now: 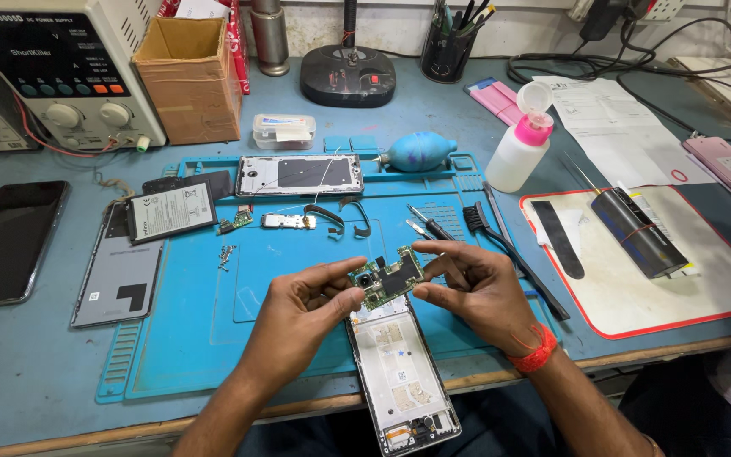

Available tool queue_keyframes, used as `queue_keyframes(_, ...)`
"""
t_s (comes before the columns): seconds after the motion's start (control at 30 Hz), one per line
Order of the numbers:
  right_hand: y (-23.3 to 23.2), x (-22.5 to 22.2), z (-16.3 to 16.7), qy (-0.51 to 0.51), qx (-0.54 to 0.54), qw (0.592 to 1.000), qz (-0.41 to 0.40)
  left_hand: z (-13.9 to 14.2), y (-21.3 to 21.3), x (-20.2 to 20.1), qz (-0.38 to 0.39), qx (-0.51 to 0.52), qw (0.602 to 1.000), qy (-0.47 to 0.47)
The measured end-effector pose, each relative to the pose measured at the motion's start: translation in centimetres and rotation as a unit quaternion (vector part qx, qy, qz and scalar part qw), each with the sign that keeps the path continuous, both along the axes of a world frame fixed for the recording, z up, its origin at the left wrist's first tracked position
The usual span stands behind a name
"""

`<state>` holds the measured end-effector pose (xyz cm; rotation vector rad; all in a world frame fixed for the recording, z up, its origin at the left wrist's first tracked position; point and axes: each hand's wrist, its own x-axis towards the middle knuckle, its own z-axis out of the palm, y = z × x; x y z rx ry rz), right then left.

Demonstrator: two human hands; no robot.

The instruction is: The person disassembles a smartphone on a repair mat, lifting the mid-frame and separating the motherboard with a spudger and tweezers, placing the board and small components on the mat. They then use tweezers to pick at the empty phone frame and dip a tool into a bottle of liquid before continuing to work on the frame.

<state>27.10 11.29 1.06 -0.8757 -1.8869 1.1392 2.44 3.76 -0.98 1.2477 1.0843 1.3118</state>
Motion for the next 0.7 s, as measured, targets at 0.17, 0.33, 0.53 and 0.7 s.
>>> queue_keyframes(0.17,-0.2,-0.2,0.3,-0.002,-0.009,1.0,-0.002,0.0,-0.1,0.0,0.008,-0.019,1.0,-0.006)
queue_keyframes(0.33,-0.2,-0.3,0.4,-0.035,-0.035,0.999,-0.006,0.0,0.0,0.0,0.008,-0.011,1.0,0.003)
queue_keyframes(0.53,-0.2,-0.2,0.4,-0.016,-0.026,0.999,0.024,0.4,-0.1,0.0,0.005,-0.005,1.0,0.019)
queue_keyframes(0.7,-0.3,-0.4,0.7,-0.021,-0.04,0.999,0.012,1.0,-0.3,0.1,-0.007,-0.005,0.999,0.036)
